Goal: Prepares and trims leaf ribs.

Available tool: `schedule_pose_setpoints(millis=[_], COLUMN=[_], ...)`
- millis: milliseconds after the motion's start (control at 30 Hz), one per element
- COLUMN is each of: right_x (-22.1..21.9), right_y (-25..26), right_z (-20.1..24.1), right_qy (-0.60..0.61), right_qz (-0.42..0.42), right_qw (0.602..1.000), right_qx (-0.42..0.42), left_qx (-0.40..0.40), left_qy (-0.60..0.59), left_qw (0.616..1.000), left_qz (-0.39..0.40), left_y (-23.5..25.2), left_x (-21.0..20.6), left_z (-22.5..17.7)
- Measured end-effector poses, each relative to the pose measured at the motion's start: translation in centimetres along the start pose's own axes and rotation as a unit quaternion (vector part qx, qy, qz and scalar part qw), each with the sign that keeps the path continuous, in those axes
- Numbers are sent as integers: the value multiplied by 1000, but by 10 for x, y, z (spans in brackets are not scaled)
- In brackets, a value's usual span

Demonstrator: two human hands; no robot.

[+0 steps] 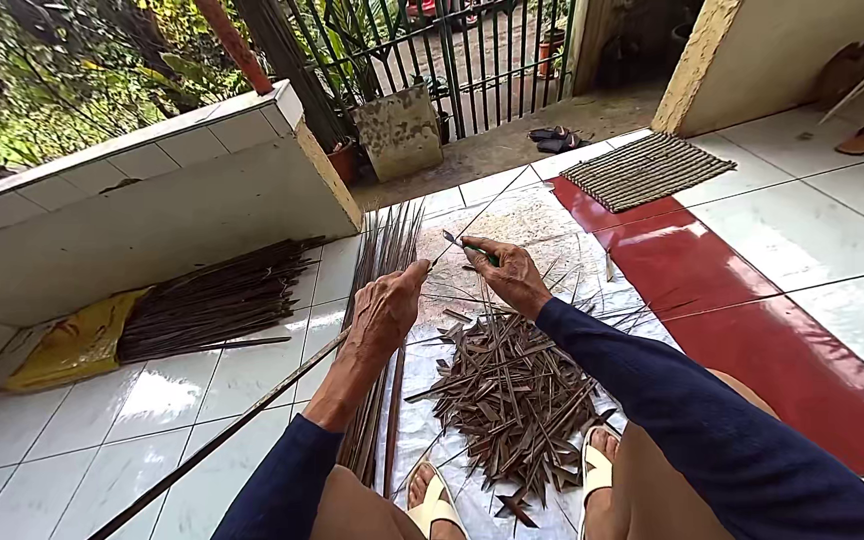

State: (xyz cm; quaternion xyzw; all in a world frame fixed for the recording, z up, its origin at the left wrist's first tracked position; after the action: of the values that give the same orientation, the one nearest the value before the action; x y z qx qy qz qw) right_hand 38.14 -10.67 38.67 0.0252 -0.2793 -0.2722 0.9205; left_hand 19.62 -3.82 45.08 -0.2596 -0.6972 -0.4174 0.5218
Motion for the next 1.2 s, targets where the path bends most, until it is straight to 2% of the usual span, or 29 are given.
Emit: schedule_pose_setpoints(millis=[433, 733, 867, 1200], right_x=[38, 86, 106, 118], right_y=[17, 33, 33, 34], right_z=[-11, -46, -59, -75], right_qy=[9, 72, 88, 75], right_qz=[-91, -165, -174, -193], right_qw=[995, 981, 978, 974], right_qx=[-44, -70, -73, -90], left_qx=[-36, -55, -70, -76], left_qy=[5, 1, 2, 7], left_qw=[999, 998, 997, 997], left_qz=[-16, -12, -22, -3], left_y=[-11, -25, -30, -39], left_x=[7, 15, 18, 14], left_z=[-25, -33, -35, -37])
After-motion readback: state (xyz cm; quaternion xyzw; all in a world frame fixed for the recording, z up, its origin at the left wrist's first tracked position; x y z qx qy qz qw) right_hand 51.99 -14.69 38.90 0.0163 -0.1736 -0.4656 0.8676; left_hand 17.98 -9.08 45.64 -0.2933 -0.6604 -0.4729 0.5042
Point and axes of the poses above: each hand's wrist, its own y-axis towards the middle knuckle, its own x-axis out of the back of the hand, z = x × y, the point moved 9 cm from there along y, towards the middle knuckle, and after that the axes turned 1 degree about -y, right-handed, at the moved point
